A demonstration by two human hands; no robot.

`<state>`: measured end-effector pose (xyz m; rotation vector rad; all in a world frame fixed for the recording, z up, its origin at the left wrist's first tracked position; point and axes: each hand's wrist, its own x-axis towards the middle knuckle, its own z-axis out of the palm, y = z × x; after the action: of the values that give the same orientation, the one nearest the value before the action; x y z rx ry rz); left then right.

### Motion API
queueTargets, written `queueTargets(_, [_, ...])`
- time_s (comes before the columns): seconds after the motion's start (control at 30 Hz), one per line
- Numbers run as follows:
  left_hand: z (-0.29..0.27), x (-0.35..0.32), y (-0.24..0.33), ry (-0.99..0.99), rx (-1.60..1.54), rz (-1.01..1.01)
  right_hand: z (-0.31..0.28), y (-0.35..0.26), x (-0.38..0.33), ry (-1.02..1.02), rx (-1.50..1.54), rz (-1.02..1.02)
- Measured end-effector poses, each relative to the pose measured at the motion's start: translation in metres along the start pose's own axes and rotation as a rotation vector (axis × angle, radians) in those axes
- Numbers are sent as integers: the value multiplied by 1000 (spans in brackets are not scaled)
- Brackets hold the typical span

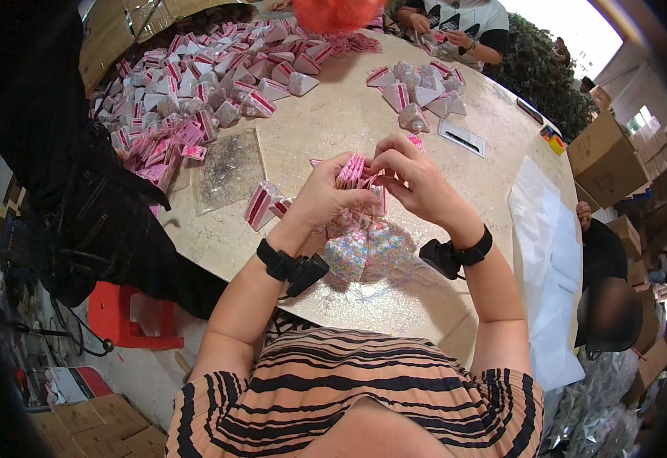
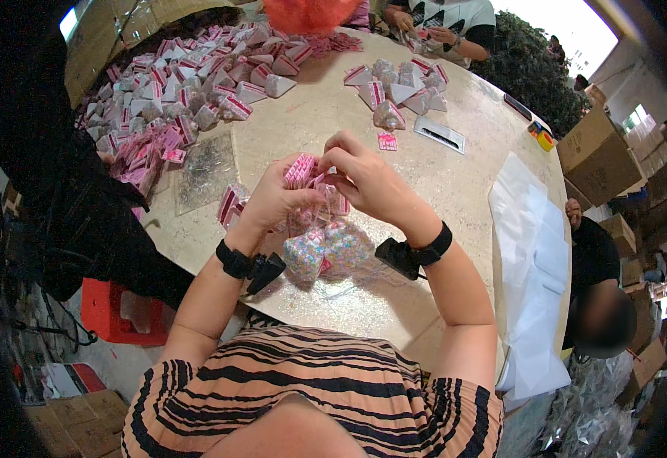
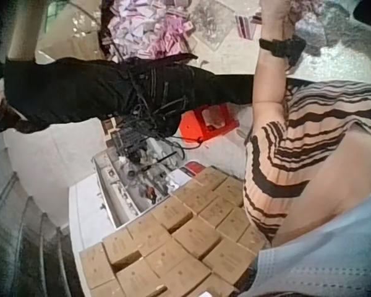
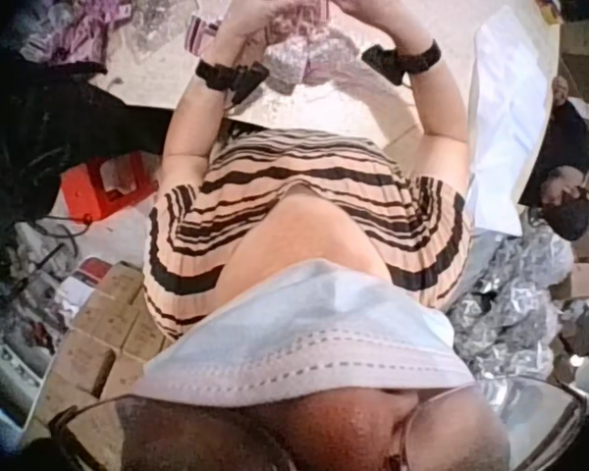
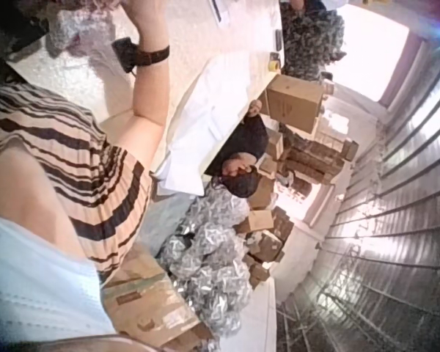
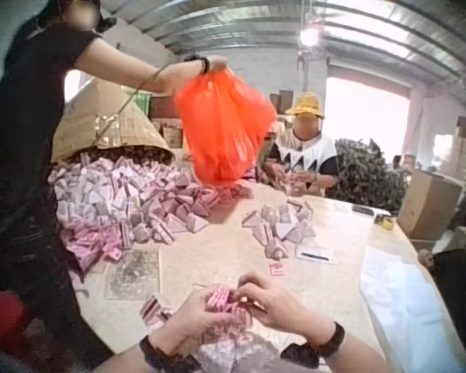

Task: Packaging decorative bows into small pink and white boxes on a manufacturing assembly table.

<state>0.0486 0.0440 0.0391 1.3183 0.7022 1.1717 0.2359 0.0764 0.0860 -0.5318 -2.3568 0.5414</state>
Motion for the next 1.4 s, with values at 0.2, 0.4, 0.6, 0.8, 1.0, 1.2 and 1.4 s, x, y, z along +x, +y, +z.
queueTargets(0.2, [0,2,4,-96,-24,-74,-9,1,6,-7,-97,-46])
queueTargets(0.4, [-2,1,-6,-96,-14,-44,-7,0,9,2,-143,-77])
queueTargets(0.6, [-2,4,-16,-80,-379,-128,7,0,6,-59,-302,-127])
queueTargets(0.8, [4,4,-18,-20,-434,-187,18,11,12,-38,-335,-150])
queueTargets(1.0, [-8,7,-28,-126,-547,-233,26,11,15,-6,-470,-257])
queueTargets(1.2, [-10,10,-10,-120,-343,-184,32,23,16,81,-589,-290])
queueTargets(1.4, [-9,5,-5,0,-244,-116,31,11,23,96,-629,-290])
